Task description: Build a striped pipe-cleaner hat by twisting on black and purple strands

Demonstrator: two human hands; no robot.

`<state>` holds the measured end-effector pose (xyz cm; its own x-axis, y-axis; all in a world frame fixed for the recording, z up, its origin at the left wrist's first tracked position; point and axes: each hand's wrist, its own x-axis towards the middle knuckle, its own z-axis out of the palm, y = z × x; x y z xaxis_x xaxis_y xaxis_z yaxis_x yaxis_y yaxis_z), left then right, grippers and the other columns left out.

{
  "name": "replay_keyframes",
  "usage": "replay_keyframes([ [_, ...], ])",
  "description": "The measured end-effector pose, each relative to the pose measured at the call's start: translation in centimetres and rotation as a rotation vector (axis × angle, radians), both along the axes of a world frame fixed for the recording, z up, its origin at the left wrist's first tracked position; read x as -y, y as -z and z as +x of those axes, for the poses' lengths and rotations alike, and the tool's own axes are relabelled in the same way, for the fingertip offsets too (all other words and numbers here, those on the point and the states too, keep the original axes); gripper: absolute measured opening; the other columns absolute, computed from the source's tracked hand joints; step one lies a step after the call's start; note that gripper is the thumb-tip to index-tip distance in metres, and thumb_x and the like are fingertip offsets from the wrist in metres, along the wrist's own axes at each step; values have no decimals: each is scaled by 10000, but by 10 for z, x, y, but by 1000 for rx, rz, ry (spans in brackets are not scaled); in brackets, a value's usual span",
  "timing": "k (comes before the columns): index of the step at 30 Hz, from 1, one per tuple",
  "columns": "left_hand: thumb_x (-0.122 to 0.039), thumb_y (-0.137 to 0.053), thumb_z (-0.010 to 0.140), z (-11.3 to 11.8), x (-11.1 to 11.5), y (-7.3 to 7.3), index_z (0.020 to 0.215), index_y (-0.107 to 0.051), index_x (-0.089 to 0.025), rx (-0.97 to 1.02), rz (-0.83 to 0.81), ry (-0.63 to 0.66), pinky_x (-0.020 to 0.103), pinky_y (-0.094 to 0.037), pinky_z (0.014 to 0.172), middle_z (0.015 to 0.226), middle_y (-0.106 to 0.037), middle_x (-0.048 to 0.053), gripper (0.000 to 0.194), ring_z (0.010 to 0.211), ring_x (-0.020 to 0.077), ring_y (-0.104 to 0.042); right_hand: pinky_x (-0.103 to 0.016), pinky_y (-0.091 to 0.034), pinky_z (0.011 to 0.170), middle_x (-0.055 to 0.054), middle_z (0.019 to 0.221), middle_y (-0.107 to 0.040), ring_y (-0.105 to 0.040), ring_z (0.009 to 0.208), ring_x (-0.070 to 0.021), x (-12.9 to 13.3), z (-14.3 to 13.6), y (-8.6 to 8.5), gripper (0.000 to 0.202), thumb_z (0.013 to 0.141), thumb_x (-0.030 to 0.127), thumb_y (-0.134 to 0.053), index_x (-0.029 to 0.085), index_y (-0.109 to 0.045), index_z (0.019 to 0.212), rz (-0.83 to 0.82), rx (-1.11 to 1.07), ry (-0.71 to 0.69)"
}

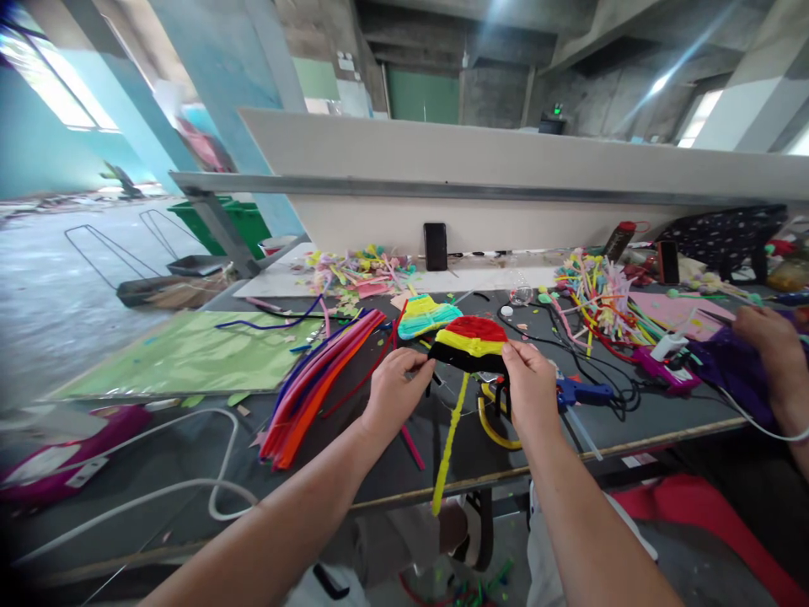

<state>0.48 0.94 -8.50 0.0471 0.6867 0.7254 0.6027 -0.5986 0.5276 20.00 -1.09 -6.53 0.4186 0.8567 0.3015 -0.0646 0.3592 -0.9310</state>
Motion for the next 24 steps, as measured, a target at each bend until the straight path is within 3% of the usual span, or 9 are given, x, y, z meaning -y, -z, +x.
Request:
replay_keyframes([
  [6,-284,-537,812,1,5,-8,595,-563,-167,76,-307,35,224,-360,598,599,-551,-10,247,609,112,-513,-402,-496,847,-40,859,-738,-673,815,-216,2,-1,-7,219,745,333,-669,186,-722,898,2,-77,-30],
  [16,-421,-444,860,2,8,-12,677,-578,-162,196,-632,285,222,-279,513,531,-399,-43,344,515,96,-369,-403,-503,848,-39,834,-741,-680,793,-221,0,7,-11,233,671,311,-732,182,-725,865,-36,-150,-79],
  [20,-501,-420,865,-1,4,-9,698,-621,-147,274,-676,355,227,-324,545,595,-515,-5,440,572,113,-444,-393,-498,852,-34,869,-742,-682,820,-220,1,9,-12,214,708,319,-708,201,-726,886,-38,-114,-103],
  [24,-498,-478,848,-2,0,-9,872,-658,-146,482,-635,416,221,-372,600,716,-592,14,395,651,119,-495,-374,-479,884,-26,886,-741,-675,854,-214,1,9,-8,225,727,330,-701,216,-727,919,-67,-68,-178],
])
